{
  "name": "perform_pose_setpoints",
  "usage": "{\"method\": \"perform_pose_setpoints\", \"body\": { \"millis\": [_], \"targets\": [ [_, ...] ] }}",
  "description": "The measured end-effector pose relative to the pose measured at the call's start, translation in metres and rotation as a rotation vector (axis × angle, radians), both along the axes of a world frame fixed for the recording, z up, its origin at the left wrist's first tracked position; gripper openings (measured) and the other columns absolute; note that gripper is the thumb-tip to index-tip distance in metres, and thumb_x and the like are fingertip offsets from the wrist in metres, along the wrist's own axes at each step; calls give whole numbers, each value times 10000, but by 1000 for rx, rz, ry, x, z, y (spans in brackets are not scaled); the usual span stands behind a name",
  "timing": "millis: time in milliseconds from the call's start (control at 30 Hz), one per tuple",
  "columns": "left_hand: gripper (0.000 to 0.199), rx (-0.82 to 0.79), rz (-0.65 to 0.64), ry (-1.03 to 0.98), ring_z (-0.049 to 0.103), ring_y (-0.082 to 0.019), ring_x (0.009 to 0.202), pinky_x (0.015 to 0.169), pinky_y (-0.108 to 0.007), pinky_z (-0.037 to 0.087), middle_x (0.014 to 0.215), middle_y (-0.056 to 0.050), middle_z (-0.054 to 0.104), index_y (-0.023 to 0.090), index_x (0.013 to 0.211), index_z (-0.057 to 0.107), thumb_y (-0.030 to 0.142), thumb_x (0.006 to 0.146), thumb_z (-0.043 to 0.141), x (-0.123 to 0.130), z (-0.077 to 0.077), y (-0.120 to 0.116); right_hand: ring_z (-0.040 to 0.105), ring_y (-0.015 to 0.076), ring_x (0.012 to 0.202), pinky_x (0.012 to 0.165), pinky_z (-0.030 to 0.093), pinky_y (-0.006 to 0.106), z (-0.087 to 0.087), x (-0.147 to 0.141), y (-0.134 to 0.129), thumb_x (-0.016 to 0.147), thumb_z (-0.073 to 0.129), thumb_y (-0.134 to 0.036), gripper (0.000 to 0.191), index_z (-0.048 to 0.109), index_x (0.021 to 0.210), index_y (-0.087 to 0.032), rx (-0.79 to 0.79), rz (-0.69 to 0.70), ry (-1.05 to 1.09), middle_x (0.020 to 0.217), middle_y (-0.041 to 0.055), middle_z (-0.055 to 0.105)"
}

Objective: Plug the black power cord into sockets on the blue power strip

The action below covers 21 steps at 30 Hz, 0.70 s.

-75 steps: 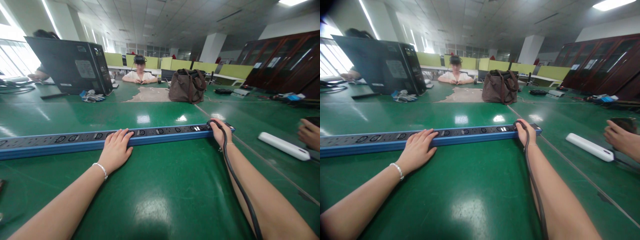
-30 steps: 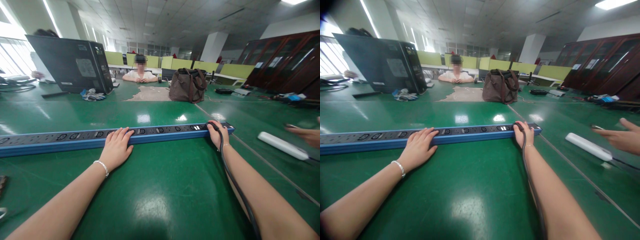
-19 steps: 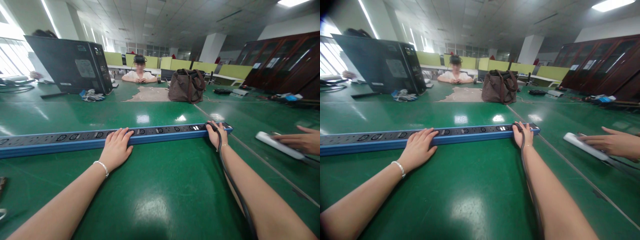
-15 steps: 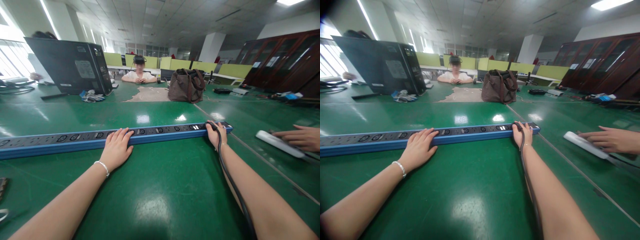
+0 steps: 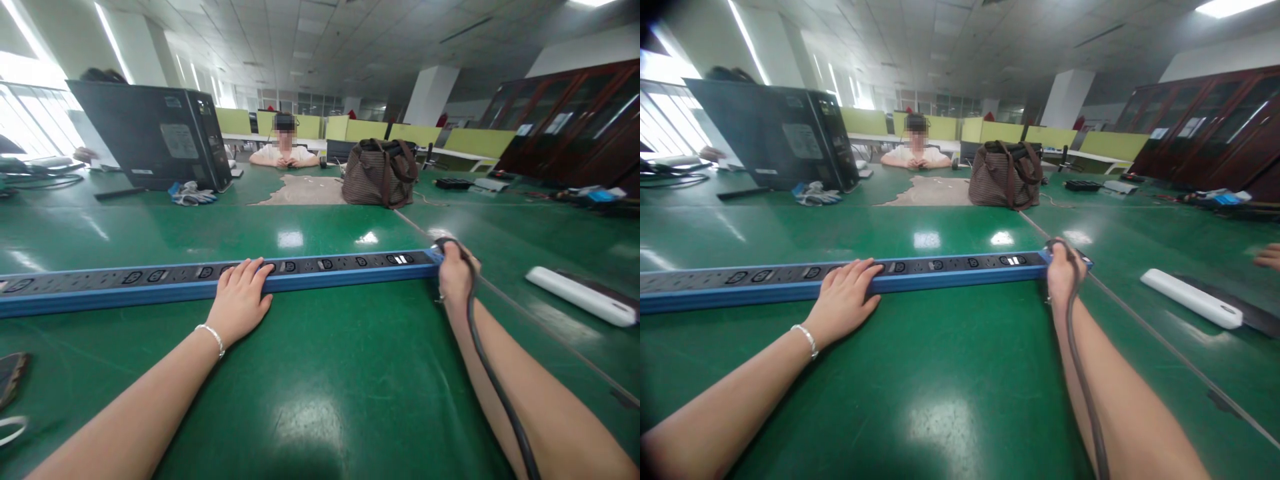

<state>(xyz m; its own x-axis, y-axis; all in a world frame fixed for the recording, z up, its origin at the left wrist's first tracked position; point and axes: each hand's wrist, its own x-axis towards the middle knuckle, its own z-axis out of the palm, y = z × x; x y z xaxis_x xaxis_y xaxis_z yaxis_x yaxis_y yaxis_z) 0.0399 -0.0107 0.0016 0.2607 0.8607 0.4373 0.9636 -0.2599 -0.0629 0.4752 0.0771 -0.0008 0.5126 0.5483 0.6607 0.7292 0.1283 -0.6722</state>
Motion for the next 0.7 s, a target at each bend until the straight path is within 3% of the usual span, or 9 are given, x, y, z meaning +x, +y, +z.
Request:
{"method": "perform_pose_setpoints", "body": {
  "millis": [67, 100, 200, 267, 400, 700],
  "targets": [
    [510, 0, -3, -10, 378, -287, 1294, 1055, -469, 268, 1407, -91, 442, 212, 1307, 431, 317, 810, 474, 0, 0, 0, 623, 239, 969, 891, 461, 391, 8, -11, -3, 841, 367, -440, 482, 663, 1038, -116, 126, -36, 140, 1019, 113, 688],
    [512, 1, -5, -13, 378, -289, 1293, 1055, -472, 266, 1407, -94, 442, 210, 1308, 431, 317, 809, 474, 0, -1, 0, 629, 232, 953, 888, 466, 374, 12, -19, -6, 814, 425, -438, 446, 679, 1011, -128, 122, 24, 143, 1001, 96, 695],
    [512, 11, -7, -14, 379, -292, 1290, 1052, -481, 267, 1402, -99, 448, 211, 1309, 432, 316, 809, 468, 0, -1, 0, 635, 225, 939, 880, 474, 360, 17, -53, -14, 768, 506, -422, 365, 707, 943, -173, -26, 274, 114, 953, 58, 712],
    [510, 14, -10, -10, 380, -291, 1290, 1050, -482, 269, 1403, -98, 447, 213, 1308, 433, 315, 810, 465, -1, -1, 0, 635, 232, 933, 873, 477, 367, 17, -77, -18, 757, 518, -412, 350, 715, 930, -181, -129, 360, 74, 946, 60, 714],
    [512, 8, -9, -2, 375, -289, 1294, 1052, -476, 270, 1409, -96, 441, 205, 1310, 431, 315, 812, 466, -1, 0, 0, 628, 240, 937, 894, 460, 388, 15, -104, -22, 750, 537, -412, 330, 713, 958, -226, -259, 319, -28, 979, 51, 707],
    [515, -5, -4, -27, 373, -291, 1298, 1057, -483, 262, 1412, -94, 439, 220, 1311, 434, 319, 807, 468, 0, 0, 0, 622, 231, 957, 889, 463, 380, 13, -105, -25, 781, 503, -437, 393, 676, 1066, -229, -230, 289, -55, 1033, 54, 694]
  ]
}}
